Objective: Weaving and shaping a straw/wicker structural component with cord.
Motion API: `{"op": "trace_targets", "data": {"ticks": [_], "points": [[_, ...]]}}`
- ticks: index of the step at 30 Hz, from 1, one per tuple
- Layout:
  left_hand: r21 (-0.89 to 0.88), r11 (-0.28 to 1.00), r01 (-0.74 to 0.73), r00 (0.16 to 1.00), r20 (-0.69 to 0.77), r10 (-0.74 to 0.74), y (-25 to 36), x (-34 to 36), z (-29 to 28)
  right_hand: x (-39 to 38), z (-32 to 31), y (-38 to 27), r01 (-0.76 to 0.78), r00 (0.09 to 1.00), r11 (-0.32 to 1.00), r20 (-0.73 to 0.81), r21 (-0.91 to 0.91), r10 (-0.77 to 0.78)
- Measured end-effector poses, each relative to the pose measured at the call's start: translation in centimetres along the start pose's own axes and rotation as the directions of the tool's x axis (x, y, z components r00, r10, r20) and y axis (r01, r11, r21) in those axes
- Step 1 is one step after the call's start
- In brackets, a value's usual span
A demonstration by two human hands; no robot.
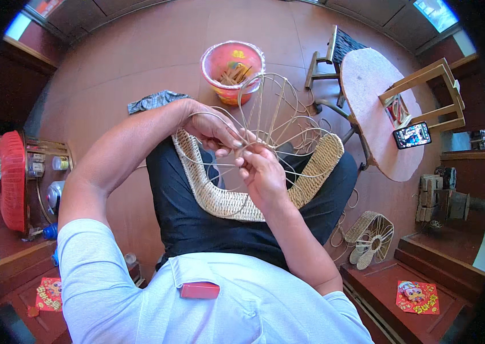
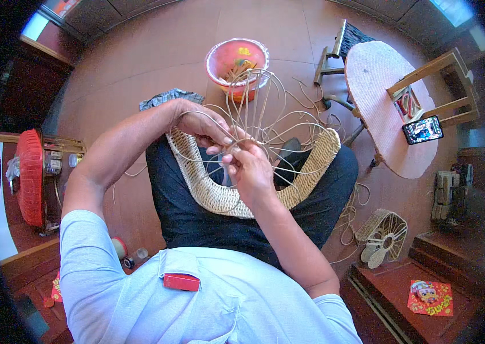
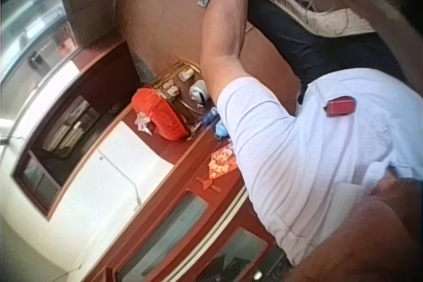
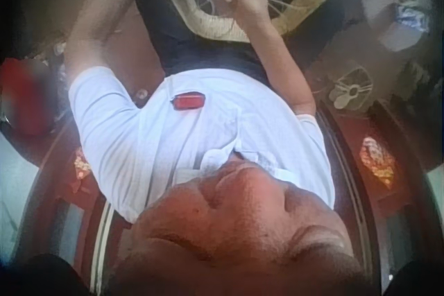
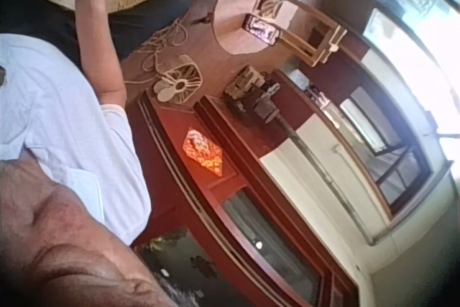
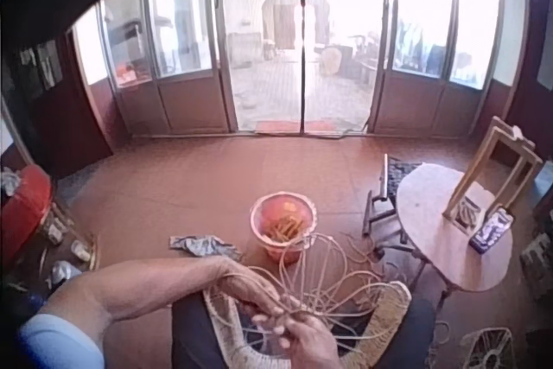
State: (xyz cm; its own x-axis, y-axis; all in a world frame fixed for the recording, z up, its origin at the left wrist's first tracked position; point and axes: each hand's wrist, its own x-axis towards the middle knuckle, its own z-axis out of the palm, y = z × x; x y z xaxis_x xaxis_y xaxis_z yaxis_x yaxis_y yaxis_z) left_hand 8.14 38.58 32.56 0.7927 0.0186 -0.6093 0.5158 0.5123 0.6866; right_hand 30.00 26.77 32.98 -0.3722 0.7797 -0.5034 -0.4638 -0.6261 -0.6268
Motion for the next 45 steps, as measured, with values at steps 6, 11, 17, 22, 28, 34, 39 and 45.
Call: {"op": "trace_targets", "data": {"ticks": [6,11,17,22,28,34,39,45], "points": [[0.018,1.0,-0.025,0.999,-0.034,0.026,-0.3,-0.2,0.1,0.3,0.5,0.3,-0.016,0.999,0.999,-0.045,0.041,0.018],[0.068,0.973,-0.218,0.848,-0.48,0.224,-0.6,-2.4,-1.5,-0.5,1.5,0.7,0.038,0.981,0.999,-0.189,0.017,-0.034],[0.553,0.833,0.008,-0.193,-0.817,0.544,1.4,-6.3,4.7,-3.4,-0.6,0.7,0.093,0.989,0.945,-0.079,-0.314,-0.124],[0.487,0.872,-0.055,0.087,-0.868,0.49,-0.3,0.6,15.3,-5.4,-2.4,2.9,0.342,0.922,0.691,0.088,-0.636,-0.376],[0.471,0.882,0.009,0.092,-0.879,0.468,-1.4,6.6,17.8,-10.7,-3.6,4.1,0.288,0.933,0.6,0.077,-0.747,-0.352],[0.382,0.858,-0.344,0.166,-0.874,0.456,-2.3,4.6,20.0,-10.3,-5.2,-0.3,0.54,0.553,-0.301,0.601,-0.786,-0.578],[0.299,0.784,-0.544,0.242,-0.839,0.487,-1.1,0.2,22.2,-4.1,-4.0,-5.5,0.504,0.423,-0.432,0.65,-0.748,-0.631],[0.241,0.791,-0.562,0.29,-0.839,0.461,1.0,-5.2,26.0,0.6,-3.9,-6.5,0.52,0.354,-0.602,0.794,-0.606,-0.494]]}}
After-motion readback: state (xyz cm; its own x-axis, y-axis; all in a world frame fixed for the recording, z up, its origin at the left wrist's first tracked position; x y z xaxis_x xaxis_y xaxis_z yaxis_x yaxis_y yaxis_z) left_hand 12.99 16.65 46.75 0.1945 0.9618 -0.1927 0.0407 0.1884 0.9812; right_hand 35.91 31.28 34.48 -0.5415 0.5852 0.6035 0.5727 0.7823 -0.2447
